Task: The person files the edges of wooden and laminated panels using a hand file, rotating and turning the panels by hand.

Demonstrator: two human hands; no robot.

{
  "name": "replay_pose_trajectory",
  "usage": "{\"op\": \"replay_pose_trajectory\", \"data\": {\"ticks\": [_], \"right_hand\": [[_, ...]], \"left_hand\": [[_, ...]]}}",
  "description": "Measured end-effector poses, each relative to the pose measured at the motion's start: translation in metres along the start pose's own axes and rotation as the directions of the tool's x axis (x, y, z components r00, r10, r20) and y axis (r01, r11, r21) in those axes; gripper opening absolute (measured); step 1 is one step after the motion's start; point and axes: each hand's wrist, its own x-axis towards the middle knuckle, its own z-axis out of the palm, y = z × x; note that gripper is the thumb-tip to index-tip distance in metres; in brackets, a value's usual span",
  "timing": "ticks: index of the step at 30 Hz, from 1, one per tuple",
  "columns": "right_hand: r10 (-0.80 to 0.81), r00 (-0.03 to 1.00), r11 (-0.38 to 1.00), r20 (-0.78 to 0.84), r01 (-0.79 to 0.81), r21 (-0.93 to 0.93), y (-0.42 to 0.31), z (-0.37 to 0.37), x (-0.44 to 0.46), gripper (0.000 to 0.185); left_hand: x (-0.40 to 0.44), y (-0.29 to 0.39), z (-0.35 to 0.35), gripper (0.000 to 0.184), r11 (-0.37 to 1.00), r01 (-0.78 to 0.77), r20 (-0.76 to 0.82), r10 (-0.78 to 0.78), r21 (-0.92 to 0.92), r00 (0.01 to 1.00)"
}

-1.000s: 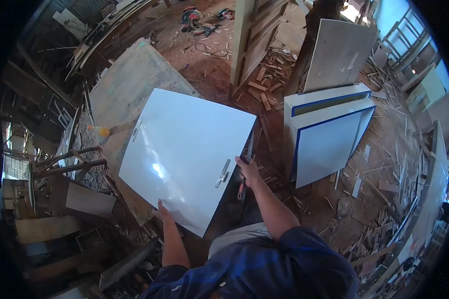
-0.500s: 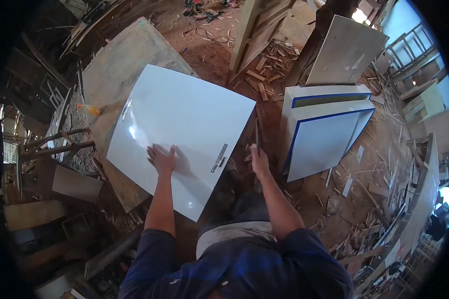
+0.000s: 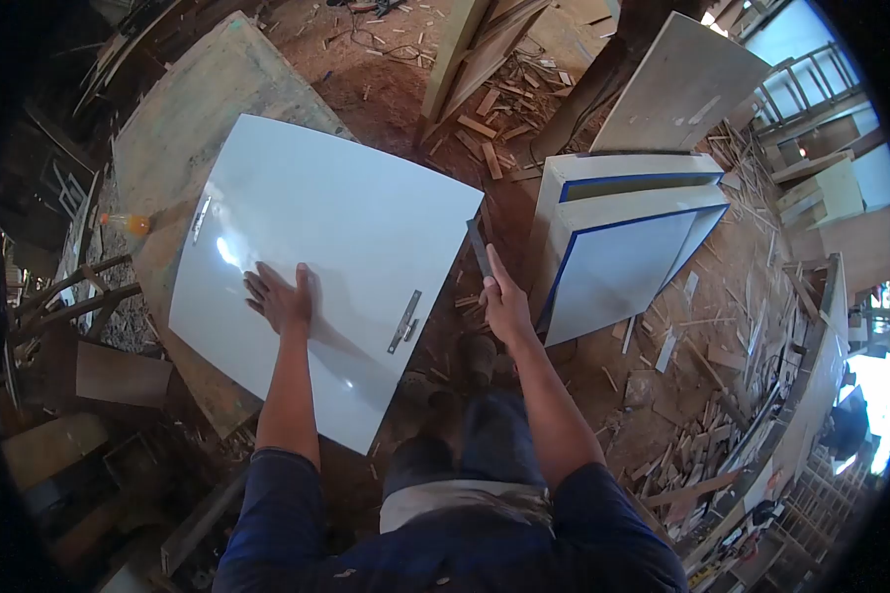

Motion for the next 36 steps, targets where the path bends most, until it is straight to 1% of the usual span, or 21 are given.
{"op": "replay_pose_trajectory", "data": {"ticks": [3,6,9,12,15,18,21,23,25,26,29,30,33,34,36], "right_hand": [[0.091,0.991,0.991,0.096,-0.1,0.084,-0.014,-0.003,0.02,0.06],[0.125,0.988,0.988,0.089,-0.132,0.082,-0.013,-0.006,0.034,0.059],[0.076,0.993,0.995,0.092,-0.081,0.05,-0.005,0.008,0.051,0.056],[-0.017,0.991,0.999,0.132,0.011,0.05,-0.013,0.02,0.067,0.057],[0.045,0.985,0.996,0.167,-0.057,0.067,-0.007,-0.003,0.067,0.058],[0.114,0.984,0.991,0.139,-0.121,0.048,0.002,-0.021,0.058,0.058],[-0.134,0.985,0.988,0.108,0.125,0.086,0.008,0.025,0.075,0.061],[-0.076,0.976,0.995,0.204,0.06,0.08,-0.003,0.028,0.083,0.061],[0.02,0.969,0.996,0.245,-0.039,0.075,-0.02,0.012,0.075,0.061],[0.071,0.982,0.99,0.176,-0.091,0.112,-0.011,0.002,0.068,0.059],[-0.011,0.992,0.992,0.127,-0.005,0.124,0.017,-0.014,0.051,0.057],[-0.205,0.976,0.978,0.079,0.203,0.039,0.025,0.004,0.058,0.057],[-0.251,0.95,0.964,0.184,0.263,-0.045,0.007,0.03,0.075,0.057],[-0.102,0.959,0.989,0.264,0.127,-0.078,-0.013,0.021,0.075,0.056],[-0.214,0.965,0.976,0.155,0.219,-0.014,0.008,0.012,0.064,0.056]], "left_hand": [[0.0,0.004,-0.003,0.115,1.0,0.012,0.011,-0.013,0.015,1.0],[0.003,0.003,0.005,0.113,0.999,0.018,-0.003,-0.018,0.048,1.0],[0.005,0.0,0.011,0.112,0.998,0.012,-0.008,-0.011,0.066,1.0],[0.004,-0.001,0.015,0.11,0.999,0.003,-0.016,-0.003,0.046,1.0],[0.004,-0.001,0.016,0.109,0.999,0.011,-0.02,-0.01,0.053,1.0],[0.005,-0.001,0.017,0.108,0.998,0.006,-0.028,-0.005,0.056,1.0],[0.003,0.002,0.016,0.107,0.999,0.005,-0.036,-0.003,0.034,0.999],[0.001,0.001,0.015,0.106,0.999,0.01,-0.03,-0.009,0.037,1.0],[0.002,0.002,0.016,0.106,0.999,0.008,-0.027,-0.007,0.038,1.0],[0.002,0.0,0.017,0.106,0.999,0.009,-0.027,-0.008,0.042,1.0],[0.004,0.009,0.008,0.105,0.999,0.032,-0.026,-0.031,0.028,0.999],[0.003,0.008,0.007,0.105,0.999,0.034,-0.025,-0.033,0.033,0.999],[0.002,0.009,0.008,0.104,0.999,0.023,-0.024,-0.023,0.034,0.999],[0.003,0.008,0.007,0.103,0.999,0.018,-0.028,-0.017,0.035,0.999],[-0.001,0.007,0.007,0.103,0.999,0.026,-0.016,-0.025,0.043,1.0]]}}
